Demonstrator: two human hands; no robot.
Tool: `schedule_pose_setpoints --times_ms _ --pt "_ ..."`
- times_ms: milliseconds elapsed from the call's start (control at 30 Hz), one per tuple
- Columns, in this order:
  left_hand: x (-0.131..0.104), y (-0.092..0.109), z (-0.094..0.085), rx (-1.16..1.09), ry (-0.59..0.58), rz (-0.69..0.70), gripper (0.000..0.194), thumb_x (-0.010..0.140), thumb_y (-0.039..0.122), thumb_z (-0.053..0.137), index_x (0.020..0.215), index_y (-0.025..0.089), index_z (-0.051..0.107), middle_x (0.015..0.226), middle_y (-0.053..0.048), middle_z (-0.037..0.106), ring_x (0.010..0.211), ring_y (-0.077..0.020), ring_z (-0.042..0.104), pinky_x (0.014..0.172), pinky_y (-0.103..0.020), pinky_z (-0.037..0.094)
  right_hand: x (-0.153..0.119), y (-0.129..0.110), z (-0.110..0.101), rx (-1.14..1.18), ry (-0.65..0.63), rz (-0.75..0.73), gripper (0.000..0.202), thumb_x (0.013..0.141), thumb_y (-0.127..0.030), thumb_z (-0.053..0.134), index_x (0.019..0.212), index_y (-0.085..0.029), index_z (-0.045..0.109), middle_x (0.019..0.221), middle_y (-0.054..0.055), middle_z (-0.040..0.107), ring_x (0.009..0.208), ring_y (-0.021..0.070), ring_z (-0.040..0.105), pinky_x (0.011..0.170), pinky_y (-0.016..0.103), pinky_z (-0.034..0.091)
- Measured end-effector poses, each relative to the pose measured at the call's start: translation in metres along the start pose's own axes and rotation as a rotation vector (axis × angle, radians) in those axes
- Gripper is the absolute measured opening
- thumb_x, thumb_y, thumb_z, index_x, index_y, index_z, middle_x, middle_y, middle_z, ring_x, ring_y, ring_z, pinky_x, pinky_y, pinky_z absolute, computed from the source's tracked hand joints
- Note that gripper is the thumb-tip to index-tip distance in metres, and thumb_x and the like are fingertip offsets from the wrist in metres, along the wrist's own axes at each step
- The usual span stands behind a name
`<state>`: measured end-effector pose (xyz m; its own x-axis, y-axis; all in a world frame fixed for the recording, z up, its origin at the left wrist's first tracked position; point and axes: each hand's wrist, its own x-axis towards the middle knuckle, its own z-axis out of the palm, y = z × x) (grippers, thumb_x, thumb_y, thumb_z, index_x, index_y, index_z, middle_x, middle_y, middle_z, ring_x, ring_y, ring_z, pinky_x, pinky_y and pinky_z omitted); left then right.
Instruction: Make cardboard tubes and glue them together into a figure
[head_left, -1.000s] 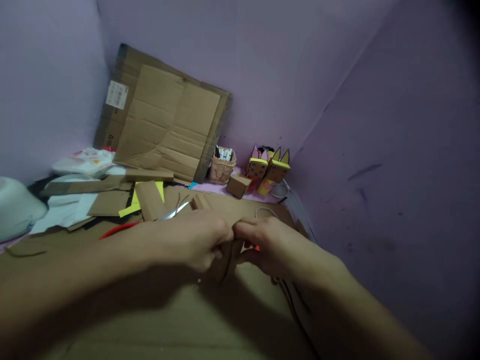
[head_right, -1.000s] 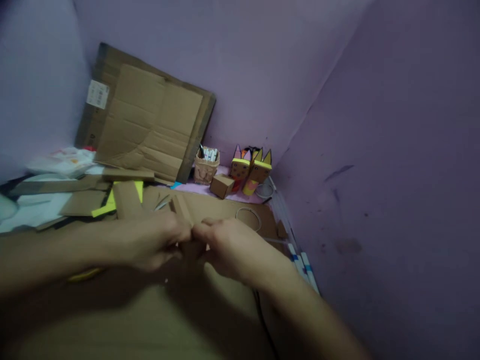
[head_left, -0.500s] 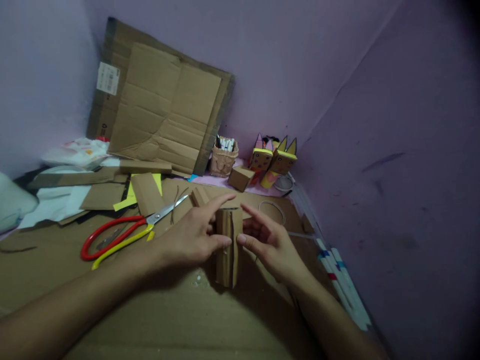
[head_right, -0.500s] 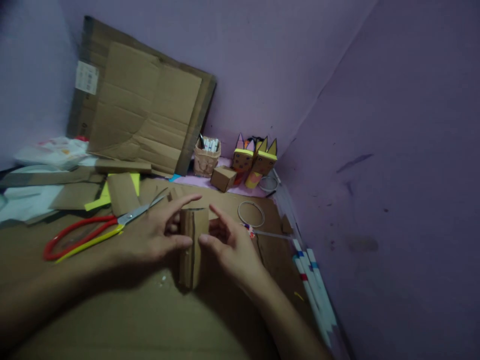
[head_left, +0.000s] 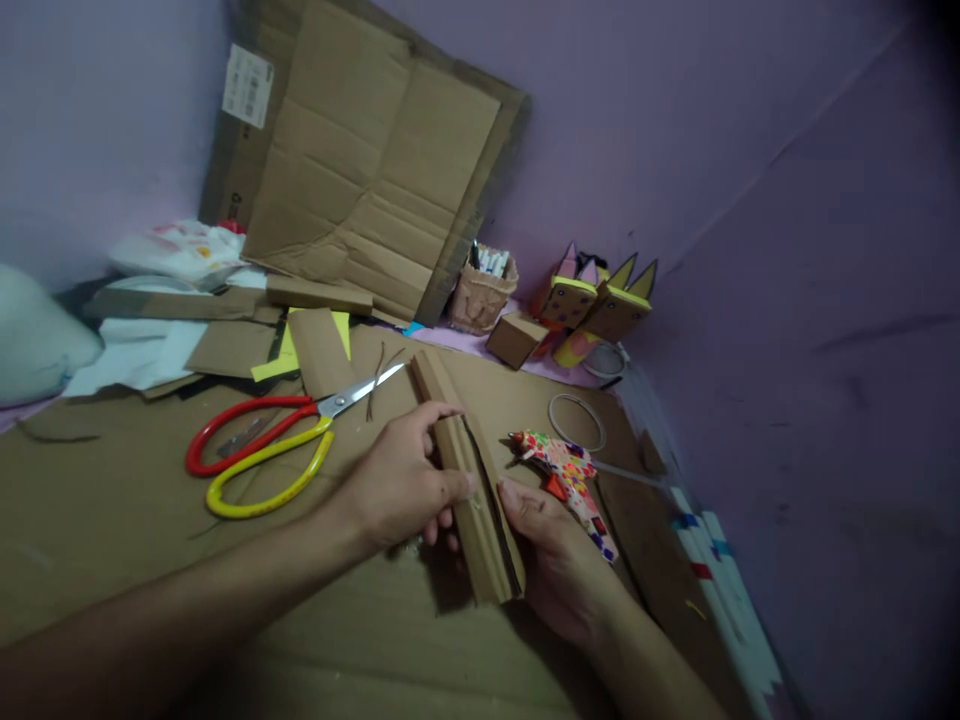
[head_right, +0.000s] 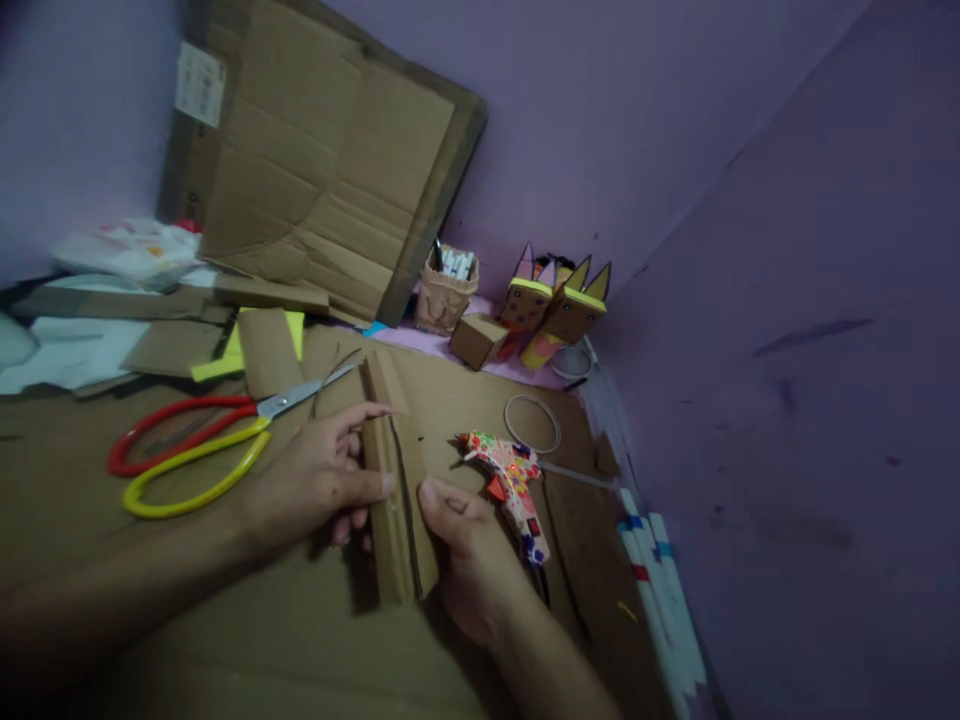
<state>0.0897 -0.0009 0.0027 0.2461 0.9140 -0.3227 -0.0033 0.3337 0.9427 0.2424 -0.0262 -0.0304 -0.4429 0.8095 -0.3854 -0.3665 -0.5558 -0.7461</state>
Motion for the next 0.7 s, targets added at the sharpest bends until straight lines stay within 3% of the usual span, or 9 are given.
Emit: schedule_pose_setpoints --times_ms 267,467,600,700 --pt "-0.0035 0.0013 0.0001 0.079 -0.009 -0.006 0.053 0.065 0.001 0.057 0.114 0.014 0.045 0.045 0.011 0.049 0.024 -0.0067 0.043 0.022 -0.012 0.033 -0.0041 -0.0037 0.0029 -0.164 -0.063 -0.089 0.022 0.076 -0.035 0.069 0.077 -0.014 0.070 0.070 0.006 0.070 0.069 0.0190 0.067 0.066 0.029 0.052" --pt "-0.0055 -0.0031 0.0039 0.133 -0.034 0.007 0.053 0.063 0.004 0.057 0.113 0.017 0.044 0.042 0.012 0.048 0.028 -0.0079 0.044 0.024 -0.014 0.037 -0.0073 -0.0009 -0.0024 -0.205 -0.032 -0.104 0.022 0.072 -0.036 0.073 0.077 -0.015 0.071 0.068 0.005 0.070 0.071 0.0203 0.067 0.067 0.030 0.052" --pt "-0.0050 -0.0013 0.0035 0.085 -0.071 0.037 0.055 0.069 0.006 0.058 0.121 0.015 0.042 0.052 0.009 0.051 0.033 -0.0073 0.046 0.027 -0.014 0.039 -0.0057 -0.0045 -0.0028 -0.145 -0.015 -0.094 0.025 0.069 -0.038 0.075 0.079 -0.015 0.070 0.070 0.006 0.071 0.073 0.0213 0.068 0.068 0.031 0.053" --pt "-0.0051 0.0017 0.0025 0.010 -0.118 0.069 0.072 0.068 0.005 0.061 0.133 0.017 0.033 0.065 0.006 0.055 0.040 -0.0075 0.051 0.031 -0.016 0.044 -0.0030 -0.0077 -0.0038 -0.080 -0.024 -0.048 0.027 0.066 -0.038 0.076 0.081 -0.016 0.069 0.071 0.007 0.071 0.075 0.0215 0.068 0.070 0.031 0.053"
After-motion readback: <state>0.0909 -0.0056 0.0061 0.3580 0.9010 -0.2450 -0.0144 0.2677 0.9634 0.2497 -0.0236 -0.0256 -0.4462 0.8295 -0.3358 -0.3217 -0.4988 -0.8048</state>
